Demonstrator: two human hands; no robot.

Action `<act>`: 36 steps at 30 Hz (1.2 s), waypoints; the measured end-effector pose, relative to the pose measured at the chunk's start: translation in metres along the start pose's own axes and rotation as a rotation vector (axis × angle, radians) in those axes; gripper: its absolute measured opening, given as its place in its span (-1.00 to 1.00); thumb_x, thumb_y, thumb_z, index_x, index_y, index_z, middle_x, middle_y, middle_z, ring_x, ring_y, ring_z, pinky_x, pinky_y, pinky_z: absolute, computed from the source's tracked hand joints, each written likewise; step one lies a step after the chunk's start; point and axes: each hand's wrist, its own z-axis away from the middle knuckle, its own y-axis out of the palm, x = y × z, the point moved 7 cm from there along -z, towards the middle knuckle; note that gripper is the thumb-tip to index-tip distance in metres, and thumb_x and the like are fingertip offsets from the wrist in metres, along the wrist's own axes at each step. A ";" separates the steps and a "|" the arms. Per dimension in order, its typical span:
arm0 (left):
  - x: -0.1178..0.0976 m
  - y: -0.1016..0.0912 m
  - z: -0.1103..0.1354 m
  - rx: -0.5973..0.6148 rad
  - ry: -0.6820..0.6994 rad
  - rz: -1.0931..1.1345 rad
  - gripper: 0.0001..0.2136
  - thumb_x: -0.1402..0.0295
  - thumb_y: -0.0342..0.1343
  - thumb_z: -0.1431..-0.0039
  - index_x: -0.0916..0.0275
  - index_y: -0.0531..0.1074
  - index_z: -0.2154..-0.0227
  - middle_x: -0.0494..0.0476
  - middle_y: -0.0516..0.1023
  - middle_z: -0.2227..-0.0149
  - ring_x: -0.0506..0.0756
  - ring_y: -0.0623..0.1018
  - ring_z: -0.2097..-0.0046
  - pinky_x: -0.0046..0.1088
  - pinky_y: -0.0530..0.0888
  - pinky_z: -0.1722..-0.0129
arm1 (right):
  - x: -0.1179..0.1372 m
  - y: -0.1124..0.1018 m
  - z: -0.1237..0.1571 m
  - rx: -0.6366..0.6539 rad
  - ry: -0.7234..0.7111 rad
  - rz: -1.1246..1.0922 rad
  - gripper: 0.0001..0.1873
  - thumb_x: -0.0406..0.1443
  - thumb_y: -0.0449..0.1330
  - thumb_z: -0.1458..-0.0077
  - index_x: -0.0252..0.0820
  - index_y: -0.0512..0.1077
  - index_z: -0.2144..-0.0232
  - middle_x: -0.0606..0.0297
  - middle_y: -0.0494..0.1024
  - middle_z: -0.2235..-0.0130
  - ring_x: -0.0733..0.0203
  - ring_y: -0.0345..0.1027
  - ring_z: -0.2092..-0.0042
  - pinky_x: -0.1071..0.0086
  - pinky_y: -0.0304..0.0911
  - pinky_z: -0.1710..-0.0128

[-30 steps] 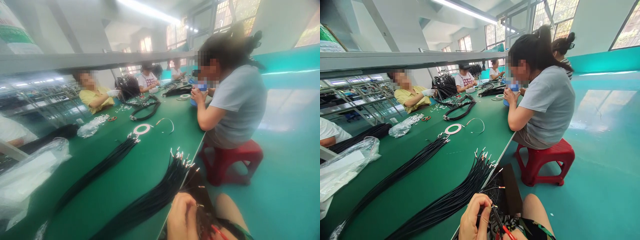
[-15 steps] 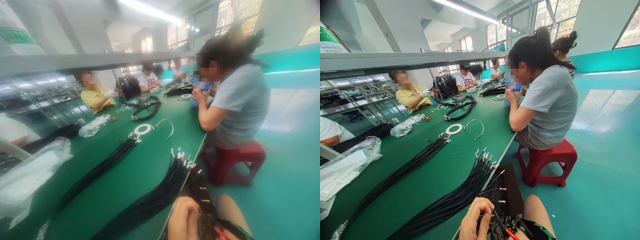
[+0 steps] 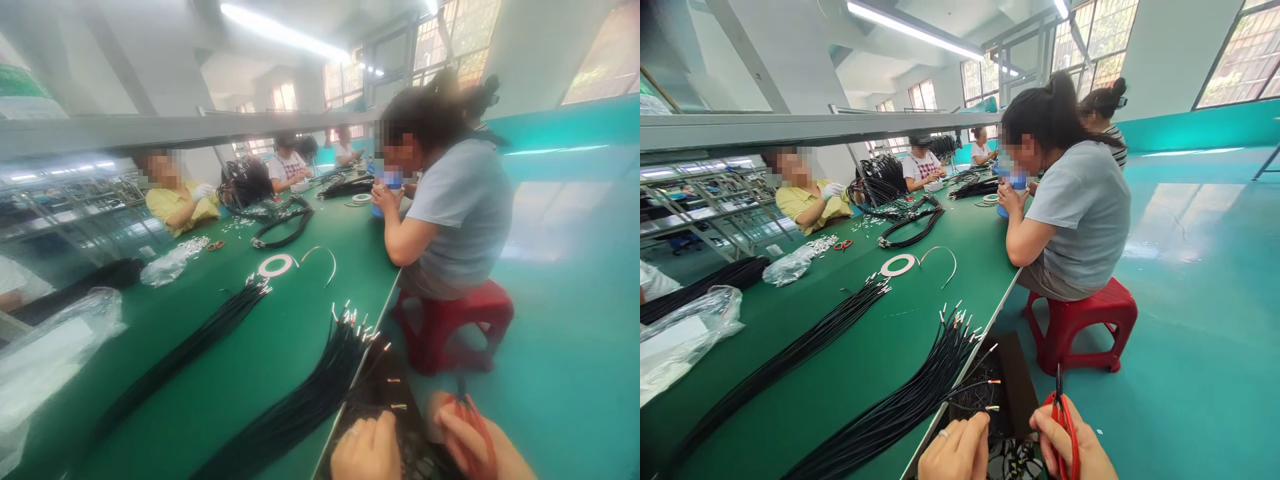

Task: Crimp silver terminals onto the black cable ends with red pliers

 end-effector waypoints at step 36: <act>0.008 0.002 -0.066 0.513 -0.687 1.409 -0.71 0.18 -0.02 -0.22 0.24 0.30 0.54 -0.14 0.09 0.65 -0.06 0.07 0.58 -0.54 0.10 0.55 | 0.089 0.086 0.021 0.089 -0.246 -0.145 -0.56 -0.02 0.36 0.06 -0.17 0.34 0.68 0.35 0.33 0.59 0.28 0.16 0.49 0.45 0.19 0.47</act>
